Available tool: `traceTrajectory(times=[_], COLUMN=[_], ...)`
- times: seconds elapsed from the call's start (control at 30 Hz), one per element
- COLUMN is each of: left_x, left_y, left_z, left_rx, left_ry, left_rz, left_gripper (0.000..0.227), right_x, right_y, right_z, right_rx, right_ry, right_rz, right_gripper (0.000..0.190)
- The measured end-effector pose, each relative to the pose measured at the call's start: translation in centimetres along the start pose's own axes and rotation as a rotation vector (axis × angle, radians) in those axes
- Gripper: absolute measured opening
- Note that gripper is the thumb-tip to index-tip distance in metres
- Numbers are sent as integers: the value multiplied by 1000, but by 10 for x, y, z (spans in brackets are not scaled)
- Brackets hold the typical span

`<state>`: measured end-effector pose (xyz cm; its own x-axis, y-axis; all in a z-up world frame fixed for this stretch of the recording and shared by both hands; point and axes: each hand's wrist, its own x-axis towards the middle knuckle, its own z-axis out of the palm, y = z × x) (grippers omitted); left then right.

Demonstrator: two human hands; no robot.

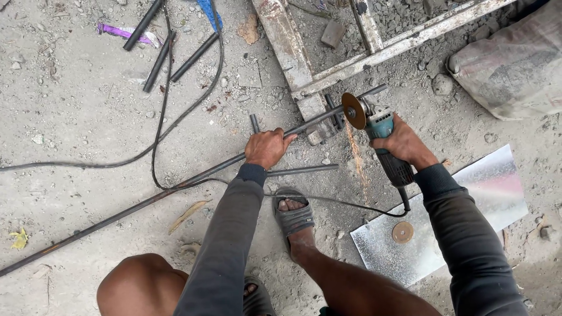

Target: Using a handheld angle grinder to cut through a metal rod on the ground.

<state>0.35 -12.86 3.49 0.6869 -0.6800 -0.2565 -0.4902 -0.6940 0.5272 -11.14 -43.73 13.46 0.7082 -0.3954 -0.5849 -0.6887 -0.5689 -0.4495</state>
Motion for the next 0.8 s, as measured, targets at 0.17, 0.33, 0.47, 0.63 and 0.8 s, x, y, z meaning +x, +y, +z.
traceTrajectory(times=[0.17,0.33,0.47,0.63,0.8], left_x=[2,3,1,1,1], left_y=[-4,-3,-3,-2,-3], left_z=[8,7,7,6,7], left_rx=[11,3,14,23,22], left_ry=[3,20,8,13,0], left_rz=[2,-1,-1,-2,-11], left_gripper=[59,59,60,61,59], right_x=[1,-7,-7,-2,0], right_y=[7,6,-1,-4,1], right_z=[-1,1,-2,-3,-3], right_rx=[-7,-12,-19,43,-24], right_ry=[-21,-18,-29,-8,-23], right_rz=[4,-5,2,13,7], right_gripper=[67,74,73,73,75])
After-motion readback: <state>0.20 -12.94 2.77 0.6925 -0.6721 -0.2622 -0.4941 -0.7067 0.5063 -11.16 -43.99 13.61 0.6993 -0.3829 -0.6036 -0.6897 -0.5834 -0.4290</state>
